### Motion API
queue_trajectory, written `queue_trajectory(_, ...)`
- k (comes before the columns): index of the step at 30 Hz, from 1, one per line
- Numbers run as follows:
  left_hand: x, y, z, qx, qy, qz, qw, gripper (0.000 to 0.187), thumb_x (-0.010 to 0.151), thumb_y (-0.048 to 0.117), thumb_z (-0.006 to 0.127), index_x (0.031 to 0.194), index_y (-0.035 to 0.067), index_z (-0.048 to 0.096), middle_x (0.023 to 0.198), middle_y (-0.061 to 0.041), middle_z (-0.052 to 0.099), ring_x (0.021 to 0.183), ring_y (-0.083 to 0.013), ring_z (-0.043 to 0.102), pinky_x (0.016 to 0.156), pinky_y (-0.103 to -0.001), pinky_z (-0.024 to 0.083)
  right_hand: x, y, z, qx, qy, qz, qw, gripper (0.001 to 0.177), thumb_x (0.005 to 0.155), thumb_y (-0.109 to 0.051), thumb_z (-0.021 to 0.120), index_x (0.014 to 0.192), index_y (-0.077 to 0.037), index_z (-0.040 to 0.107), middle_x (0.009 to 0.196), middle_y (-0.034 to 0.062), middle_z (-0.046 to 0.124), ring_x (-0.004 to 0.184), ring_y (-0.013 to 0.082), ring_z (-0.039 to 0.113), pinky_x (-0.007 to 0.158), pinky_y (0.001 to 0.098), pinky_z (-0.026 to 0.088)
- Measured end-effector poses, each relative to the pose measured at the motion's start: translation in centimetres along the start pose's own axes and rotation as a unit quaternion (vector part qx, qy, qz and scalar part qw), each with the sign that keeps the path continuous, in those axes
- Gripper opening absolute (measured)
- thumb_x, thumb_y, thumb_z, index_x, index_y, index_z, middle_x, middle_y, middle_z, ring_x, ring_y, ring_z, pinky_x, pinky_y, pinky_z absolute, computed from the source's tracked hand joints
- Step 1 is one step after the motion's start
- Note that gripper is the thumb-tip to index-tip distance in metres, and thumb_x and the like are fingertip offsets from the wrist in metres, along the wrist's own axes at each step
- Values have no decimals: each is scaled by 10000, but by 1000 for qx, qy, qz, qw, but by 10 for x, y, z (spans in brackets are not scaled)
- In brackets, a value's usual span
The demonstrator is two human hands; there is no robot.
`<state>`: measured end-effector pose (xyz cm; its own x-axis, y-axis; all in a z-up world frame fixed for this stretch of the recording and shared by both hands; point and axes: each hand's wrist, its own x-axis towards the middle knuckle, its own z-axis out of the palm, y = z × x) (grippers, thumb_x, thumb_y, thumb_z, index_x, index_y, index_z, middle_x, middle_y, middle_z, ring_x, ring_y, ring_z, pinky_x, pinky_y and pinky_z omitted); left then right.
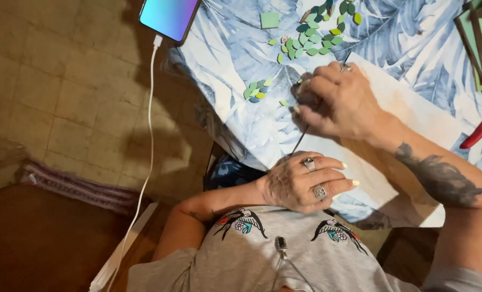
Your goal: Sanding the edges of small green mosaic tiles by rubbing them against a sheet of sandpaper on a table.
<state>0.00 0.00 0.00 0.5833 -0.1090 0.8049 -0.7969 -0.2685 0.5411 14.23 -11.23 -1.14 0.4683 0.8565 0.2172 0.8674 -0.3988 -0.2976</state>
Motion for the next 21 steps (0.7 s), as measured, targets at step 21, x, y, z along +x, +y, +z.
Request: queue_trajectory(21, -4, -9, 4, -16, 9, -29, 999, 245, 786, 107, 418, 975, 76, 571, 775, -24, 518, 899, -204, 576, 747, -307, 486, 53, -26, -9, 11, 62, -35, 997, 126, 778, -211, 613, 762, -91, 577, 700, 53, 510, 647, 223, 497, 616, 330, 361)
